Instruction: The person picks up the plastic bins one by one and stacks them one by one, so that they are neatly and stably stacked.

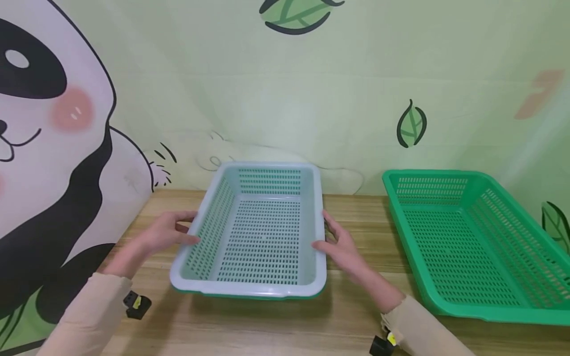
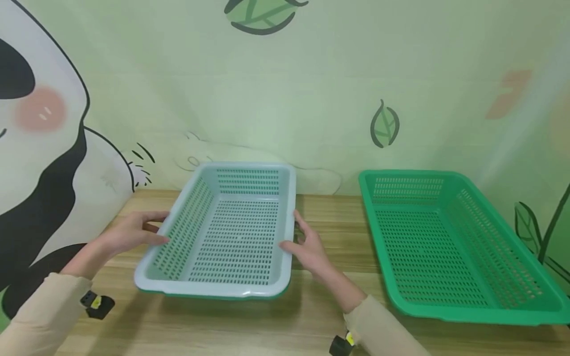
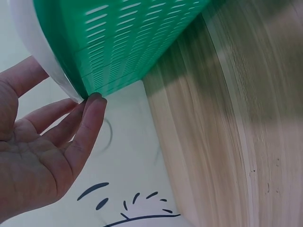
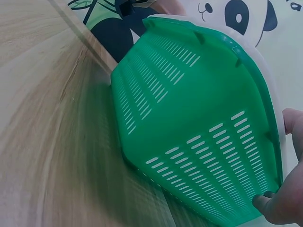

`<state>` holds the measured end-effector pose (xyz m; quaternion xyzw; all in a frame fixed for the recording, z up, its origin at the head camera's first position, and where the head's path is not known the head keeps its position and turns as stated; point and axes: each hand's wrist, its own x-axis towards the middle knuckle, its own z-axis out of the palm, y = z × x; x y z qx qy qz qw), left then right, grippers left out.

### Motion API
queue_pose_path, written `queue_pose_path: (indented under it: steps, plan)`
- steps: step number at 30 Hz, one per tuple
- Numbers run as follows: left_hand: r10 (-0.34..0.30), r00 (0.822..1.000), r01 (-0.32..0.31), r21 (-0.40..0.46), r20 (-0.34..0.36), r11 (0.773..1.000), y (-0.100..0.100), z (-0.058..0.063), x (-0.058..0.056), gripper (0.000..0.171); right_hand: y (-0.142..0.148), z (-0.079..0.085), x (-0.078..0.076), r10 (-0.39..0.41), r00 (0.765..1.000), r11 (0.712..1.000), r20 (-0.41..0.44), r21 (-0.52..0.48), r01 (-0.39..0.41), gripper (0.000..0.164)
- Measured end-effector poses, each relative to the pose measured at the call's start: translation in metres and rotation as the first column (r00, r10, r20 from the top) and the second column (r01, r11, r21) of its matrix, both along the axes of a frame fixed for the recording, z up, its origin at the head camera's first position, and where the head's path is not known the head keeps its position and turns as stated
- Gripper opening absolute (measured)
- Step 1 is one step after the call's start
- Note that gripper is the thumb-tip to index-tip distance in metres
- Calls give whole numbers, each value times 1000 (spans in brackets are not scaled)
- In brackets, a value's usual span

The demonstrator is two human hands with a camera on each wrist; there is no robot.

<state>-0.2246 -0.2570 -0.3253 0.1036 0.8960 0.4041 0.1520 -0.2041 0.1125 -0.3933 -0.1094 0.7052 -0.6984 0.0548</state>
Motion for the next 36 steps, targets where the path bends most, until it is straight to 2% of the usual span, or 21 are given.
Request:
queue_pose_path:
  steps: [14,21,26,28,31,36]
  plan:
    - [-6,999,4,46,33,999,7,-1,2,74,10,1,1,11,1000,999,10,45,-11,81]
    - [-27,1000,27,55,15,998,7,2,4,73,9,4,0,21,999,998,43,63,-23,82]
    - [-48,998,44,-84,-38,995,10,9,4,69,5,11,2,-10,997,994,73,109,2,83]
    - [-56,997,46,-152,-61,987,13,13,2,64,3,15,3,-26,996,993,80,121,16,84]
    - [-39,995,16,-235,-94,972,21,21,1,60,2,20,5,-37,996,990,77,136,26,83]
    - [-13,986,-34,-274,-166,961,41,36,0,64,6,30,9,-44,998,977,46,211,33,80]
